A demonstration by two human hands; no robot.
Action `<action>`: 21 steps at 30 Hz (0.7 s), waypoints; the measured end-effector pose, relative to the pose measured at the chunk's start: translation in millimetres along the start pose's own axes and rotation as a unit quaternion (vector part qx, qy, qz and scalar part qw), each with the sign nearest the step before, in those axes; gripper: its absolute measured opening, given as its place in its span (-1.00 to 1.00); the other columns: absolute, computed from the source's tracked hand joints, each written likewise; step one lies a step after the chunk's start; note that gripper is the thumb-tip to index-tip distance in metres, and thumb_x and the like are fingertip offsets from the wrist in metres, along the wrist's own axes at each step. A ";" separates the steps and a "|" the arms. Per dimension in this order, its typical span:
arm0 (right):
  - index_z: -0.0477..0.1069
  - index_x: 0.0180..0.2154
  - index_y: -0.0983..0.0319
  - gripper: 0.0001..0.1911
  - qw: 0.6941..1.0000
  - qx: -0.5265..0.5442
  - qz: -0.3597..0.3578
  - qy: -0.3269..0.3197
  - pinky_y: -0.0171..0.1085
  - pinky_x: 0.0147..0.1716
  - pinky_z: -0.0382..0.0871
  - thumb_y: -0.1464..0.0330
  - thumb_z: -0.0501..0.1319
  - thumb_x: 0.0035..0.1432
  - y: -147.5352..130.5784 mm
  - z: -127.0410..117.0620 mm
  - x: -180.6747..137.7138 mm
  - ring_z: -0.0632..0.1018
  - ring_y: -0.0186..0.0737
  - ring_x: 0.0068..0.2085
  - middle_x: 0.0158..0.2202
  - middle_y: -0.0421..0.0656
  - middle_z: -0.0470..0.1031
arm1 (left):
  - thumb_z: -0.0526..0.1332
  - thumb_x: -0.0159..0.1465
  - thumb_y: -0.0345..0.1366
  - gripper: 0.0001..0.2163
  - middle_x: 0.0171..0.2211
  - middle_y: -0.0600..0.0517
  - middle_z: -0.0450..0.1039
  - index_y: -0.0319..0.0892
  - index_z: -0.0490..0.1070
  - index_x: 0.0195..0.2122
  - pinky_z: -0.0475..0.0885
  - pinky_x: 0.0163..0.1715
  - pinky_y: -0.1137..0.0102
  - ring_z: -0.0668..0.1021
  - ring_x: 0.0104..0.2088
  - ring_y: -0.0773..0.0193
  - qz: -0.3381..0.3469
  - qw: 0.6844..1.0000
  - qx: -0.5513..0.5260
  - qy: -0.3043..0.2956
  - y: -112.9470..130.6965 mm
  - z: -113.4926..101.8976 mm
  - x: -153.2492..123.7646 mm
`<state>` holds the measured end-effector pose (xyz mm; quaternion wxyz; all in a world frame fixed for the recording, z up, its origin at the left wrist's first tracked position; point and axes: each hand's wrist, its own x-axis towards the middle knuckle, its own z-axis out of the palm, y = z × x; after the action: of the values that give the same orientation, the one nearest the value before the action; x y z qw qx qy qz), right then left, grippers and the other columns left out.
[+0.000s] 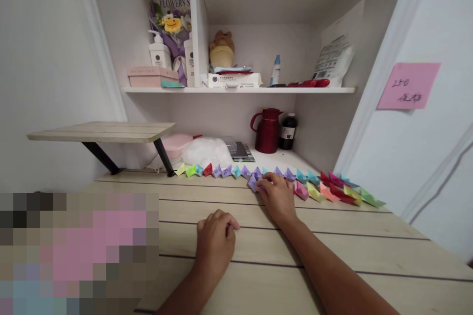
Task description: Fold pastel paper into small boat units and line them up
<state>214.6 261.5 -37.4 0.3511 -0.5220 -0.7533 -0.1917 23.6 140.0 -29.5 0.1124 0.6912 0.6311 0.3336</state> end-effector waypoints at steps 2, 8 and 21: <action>0.54 -0.26 0.13 -0.80 1.000 0.004 0.000 0.003 -0.08 -0.14 0.16 0.33 0.13 0.21 0.3 -0.8 0.0 0.43 -0.05 -0.12 -0.14 -0.09 0.46 | 0.06 0.19 -0.50 -0.78 -0.27 0.10 0.49 -0.06 0.44 -0.37 0.13 -0.13 0.28 0.46 -0.15 0.24 -0.001 1.000 0.004 -0.002 -0.2 0.5 0.1; 0.51 -0.20 0.11 -0.76 0.999 0.027 -0.036 -0.012 -0.14 -0.12 0.16 0.36 0.07 0.25 -29.2 -20.8 -3.0 0.44 -0.10 -0.13 -0.13 -0.10 0.48 | 0.06 0.20 -0.50 -0.78 -0.26 0.10 0.49 -0.05 0.43 -0.36 0.14 -0.12 0.29 0.47 -0.13 0.25 -0.002 1.000 0.008 -0.012 0.2 -0.8 1.2; 0.45 -0.19 0.11 -0.77 0.956 0.171 -0.009 -0.238 -0.30 -0.22 0.21 0.45 0.11 0.17 -85.5 -47.9 -32.3 0.50 -0.20 -0.17 -0.26 -0.20 0.54 | 0.01 0.17 -0.49 -0.79 -0.38 0.09 0.54 -0.09 0.37 -0.44 0.36 -0.20 0.40 0.55 -0.27 0.27 -0.010 0.988 -0.146 0.042 -16.1 4.1 11.3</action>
<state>158.4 176.3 -21.7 0.2444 -0.4779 -0.8411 0.0669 13.0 154.7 -38.2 0.1891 0.6467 0.5865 0.4495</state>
